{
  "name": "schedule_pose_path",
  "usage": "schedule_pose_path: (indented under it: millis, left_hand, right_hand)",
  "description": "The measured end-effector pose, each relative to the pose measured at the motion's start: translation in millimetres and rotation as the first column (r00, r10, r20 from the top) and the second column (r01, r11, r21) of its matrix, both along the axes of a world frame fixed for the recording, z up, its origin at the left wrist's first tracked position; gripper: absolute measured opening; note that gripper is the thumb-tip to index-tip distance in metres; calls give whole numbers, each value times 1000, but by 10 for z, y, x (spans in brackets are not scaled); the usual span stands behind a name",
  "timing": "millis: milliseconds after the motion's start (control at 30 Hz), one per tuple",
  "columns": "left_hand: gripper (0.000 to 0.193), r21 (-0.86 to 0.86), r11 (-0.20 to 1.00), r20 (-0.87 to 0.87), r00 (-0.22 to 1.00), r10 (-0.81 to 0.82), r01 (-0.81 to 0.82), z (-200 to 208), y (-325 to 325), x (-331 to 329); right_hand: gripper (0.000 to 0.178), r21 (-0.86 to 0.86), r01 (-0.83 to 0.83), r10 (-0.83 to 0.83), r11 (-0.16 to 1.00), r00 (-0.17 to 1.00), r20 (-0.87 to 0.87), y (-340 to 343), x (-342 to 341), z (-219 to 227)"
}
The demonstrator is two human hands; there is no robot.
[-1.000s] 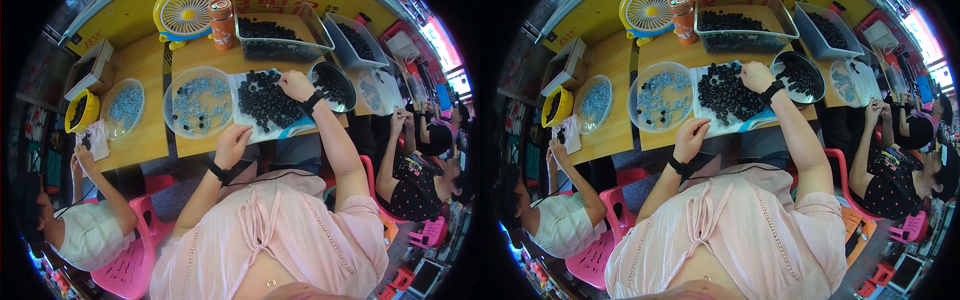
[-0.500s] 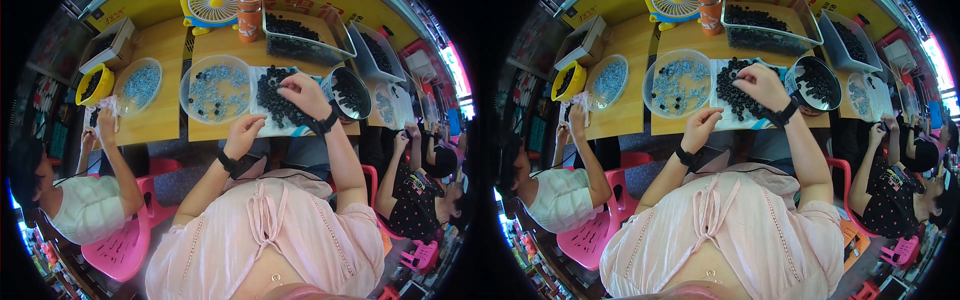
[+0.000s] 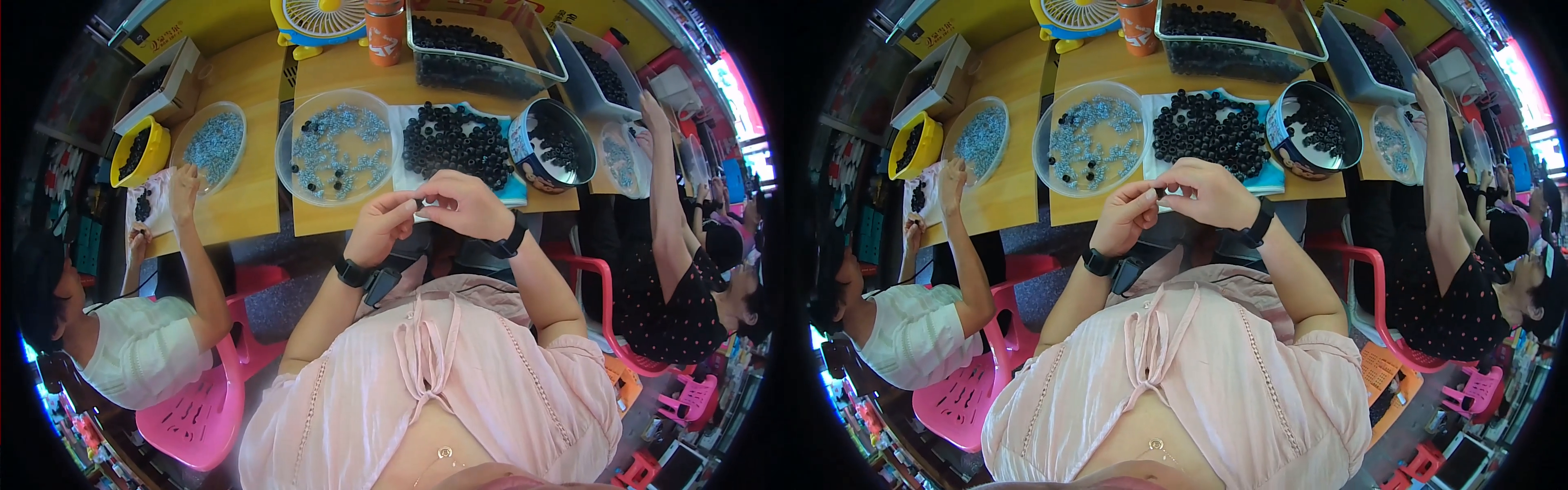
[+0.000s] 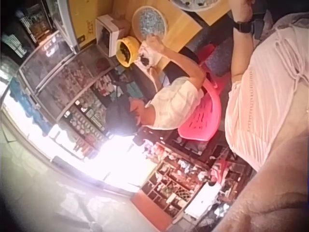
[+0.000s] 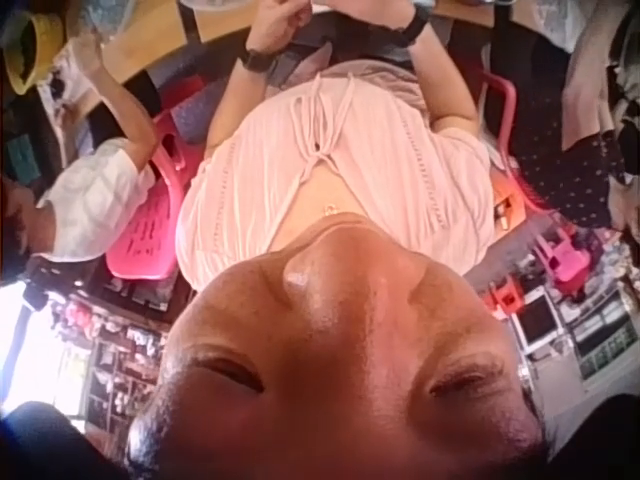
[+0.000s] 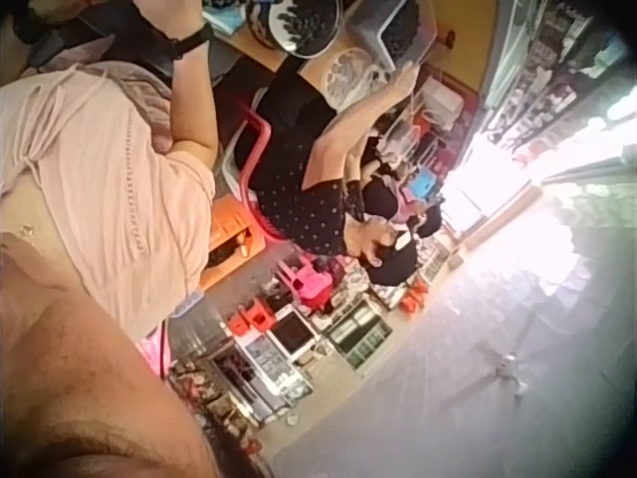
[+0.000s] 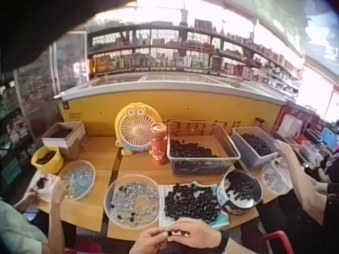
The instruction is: The person sorts small black and blue plastic components by hand, inspecting them at a workbench.
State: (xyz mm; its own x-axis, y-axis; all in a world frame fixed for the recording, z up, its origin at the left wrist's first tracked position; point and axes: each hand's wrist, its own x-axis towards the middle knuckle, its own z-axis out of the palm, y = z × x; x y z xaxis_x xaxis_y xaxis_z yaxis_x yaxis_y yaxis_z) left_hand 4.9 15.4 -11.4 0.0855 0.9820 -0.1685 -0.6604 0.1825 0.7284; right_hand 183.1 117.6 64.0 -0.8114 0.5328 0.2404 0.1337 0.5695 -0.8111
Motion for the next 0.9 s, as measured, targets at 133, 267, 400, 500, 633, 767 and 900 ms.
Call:
schedule_pose_path:
  millis: [133, 267, 400, 500, 633, 767, 900]
  left_hand:
    - [23, -4, 997, -127, 989, 79, -81, -16, 74, 28]
    - [24, -9, 994, -247, 963, 106, -111, -135, 125, 48]
    - [25, -16, 997, -297, 952, 70, -79, -158, 127, 42]
    - [25, -6, 998, -340, 939, 58, -64, -159, 114, 47]
    - [26, -4, 998, -326, 944, 52, -57, -187, 90, 34]
    - [26, -11, 999, -302, 952, 46, -52, -201, 63, 25]
    - [27, -13, 998, -333, 942, 48, -55, -177, 58, 21]
  right_hand:
    - [19, 324, 175, -206, 930, 977, 63, 395, 40, -165]
    - [19, 516, 181, -362, 837, 890, 276, 843, 115, -305]
    - [18, 524, 230, -443, 820, 835, 327, 1203, 263, -350]
    - [19, 533, 291, -519, 794, 780, 348, 1251, 321, -283]
    - [19, 518, 318, -520, 794, 796, 309, 1220, 301, -239]
    - [19, 465, 254, -459, 848, 789, 407, 1175, 268, -261]
    - [19, 504, 254, -486, 825, 774, 406, 1161, 222, -348]
